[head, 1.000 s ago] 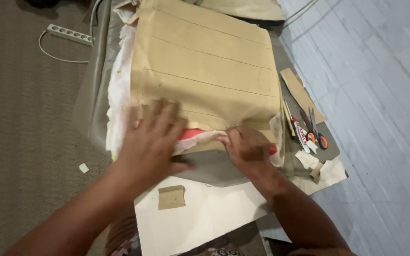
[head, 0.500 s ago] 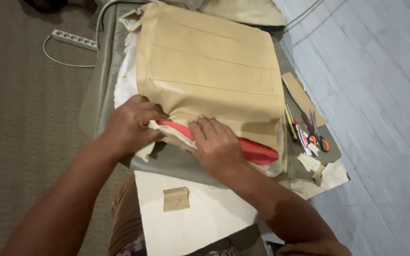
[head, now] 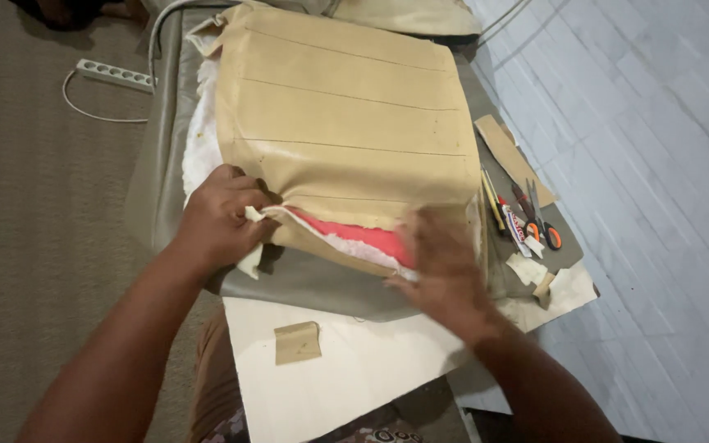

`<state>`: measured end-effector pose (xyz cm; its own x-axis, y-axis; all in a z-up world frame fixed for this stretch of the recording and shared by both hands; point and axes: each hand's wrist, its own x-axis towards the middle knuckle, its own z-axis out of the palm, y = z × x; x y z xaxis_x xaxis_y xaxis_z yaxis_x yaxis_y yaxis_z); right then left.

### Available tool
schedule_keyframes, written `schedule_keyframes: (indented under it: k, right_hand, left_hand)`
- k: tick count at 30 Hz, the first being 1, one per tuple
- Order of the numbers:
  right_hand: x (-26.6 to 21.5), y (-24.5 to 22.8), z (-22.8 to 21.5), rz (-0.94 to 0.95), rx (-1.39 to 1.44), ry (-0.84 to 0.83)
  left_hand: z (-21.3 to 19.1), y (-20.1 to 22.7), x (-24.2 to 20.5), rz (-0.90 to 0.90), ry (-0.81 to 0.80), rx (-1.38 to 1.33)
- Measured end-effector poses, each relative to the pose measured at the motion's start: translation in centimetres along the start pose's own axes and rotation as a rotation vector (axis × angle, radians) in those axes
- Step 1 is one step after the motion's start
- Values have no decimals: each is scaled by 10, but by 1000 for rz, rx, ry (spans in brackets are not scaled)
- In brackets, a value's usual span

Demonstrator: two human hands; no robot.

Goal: Marking a template and fitting a leather cover over a foam cushion

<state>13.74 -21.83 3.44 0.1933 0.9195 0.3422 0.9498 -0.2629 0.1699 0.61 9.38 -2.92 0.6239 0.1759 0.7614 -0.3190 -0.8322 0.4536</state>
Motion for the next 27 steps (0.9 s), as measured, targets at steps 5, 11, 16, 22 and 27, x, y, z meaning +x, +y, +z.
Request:
schedule_keyframes:
  k: [5,11,16,22,27]
  right_hand:
    - [-15,44,32,-161,-40,389]
    - [1,47,40,-168,-66,464]
    - [5,27,52,-187,-33,459]
    - [-20,29,30,-191,175,349]
    - [-38,50,56,-208,223,435]
  left_hand:
    - [-14,18,3,41,-117,105]
    - [-13,156,31,7,-326,457]
    - [76,131,12,193,-271,636]
    - [86,100,-7,316,-94,436]
    - [83,96,-12,310,-89,364]
